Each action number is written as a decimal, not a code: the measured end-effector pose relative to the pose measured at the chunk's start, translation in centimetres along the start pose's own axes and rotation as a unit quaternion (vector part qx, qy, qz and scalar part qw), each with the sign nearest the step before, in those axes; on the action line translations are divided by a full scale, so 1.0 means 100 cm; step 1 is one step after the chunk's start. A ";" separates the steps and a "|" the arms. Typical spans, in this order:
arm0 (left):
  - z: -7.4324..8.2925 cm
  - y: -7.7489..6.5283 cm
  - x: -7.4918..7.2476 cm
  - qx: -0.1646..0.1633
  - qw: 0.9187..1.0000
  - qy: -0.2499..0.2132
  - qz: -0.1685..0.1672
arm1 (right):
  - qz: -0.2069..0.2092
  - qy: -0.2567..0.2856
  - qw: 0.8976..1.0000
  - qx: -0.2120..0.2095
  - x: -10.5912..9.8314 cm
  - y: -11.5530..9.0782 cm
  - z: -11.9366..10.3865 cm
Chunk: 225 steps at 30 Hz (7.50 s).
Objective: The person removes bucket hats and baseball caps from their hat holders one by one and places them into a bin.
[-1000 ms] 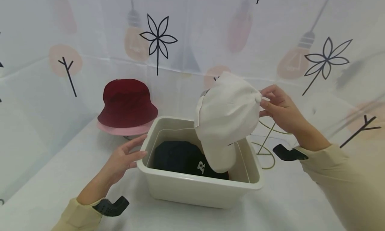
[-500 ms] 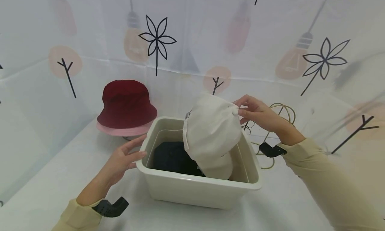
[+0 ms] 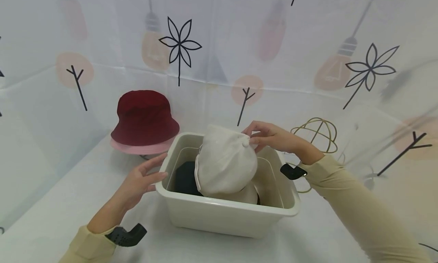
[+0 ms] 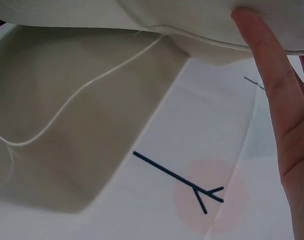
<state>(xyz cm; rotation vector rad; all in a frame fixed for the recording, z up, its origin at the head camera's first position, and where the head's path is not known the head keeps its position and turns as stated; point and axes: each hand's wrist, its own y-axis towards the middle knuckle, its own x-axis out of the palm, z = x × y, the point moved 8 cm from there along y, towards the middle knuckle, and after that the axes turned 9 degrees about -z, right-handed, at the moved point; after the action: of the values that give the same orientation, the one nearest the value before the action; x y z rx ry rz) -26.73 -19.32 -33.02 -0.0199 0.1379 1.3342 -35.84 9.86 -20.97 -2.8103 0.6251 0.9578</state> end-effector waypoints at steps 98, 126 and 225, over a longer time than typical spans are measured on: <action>0.002 -0.001 0.003 0.002 1.000 -0.006 -0.012 | -0.142 -0.245 0.958 0.041 0.078 0.064 0.001; 0.003 -0.002 0.003 -0.016 1.000 -0.002 -0.003 | 0.123 -0.151 0.978 0.077 0.033 -0.028 -0.040; -0.006 -0.004 -0.004 -0.008 0.999 -0.005 0.037 | 0.404 0.170 0.889 0.130 0.065 -0.137 0.088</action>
<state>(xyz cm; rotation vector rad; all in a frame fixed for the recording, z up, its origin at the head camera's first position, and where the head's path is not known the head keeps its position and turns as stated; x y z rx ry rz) -26.44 -19.87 -33.56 -0.0224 0.1199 1.4095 -30.46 22.06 -32.29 -2.4591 1.8996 0.3701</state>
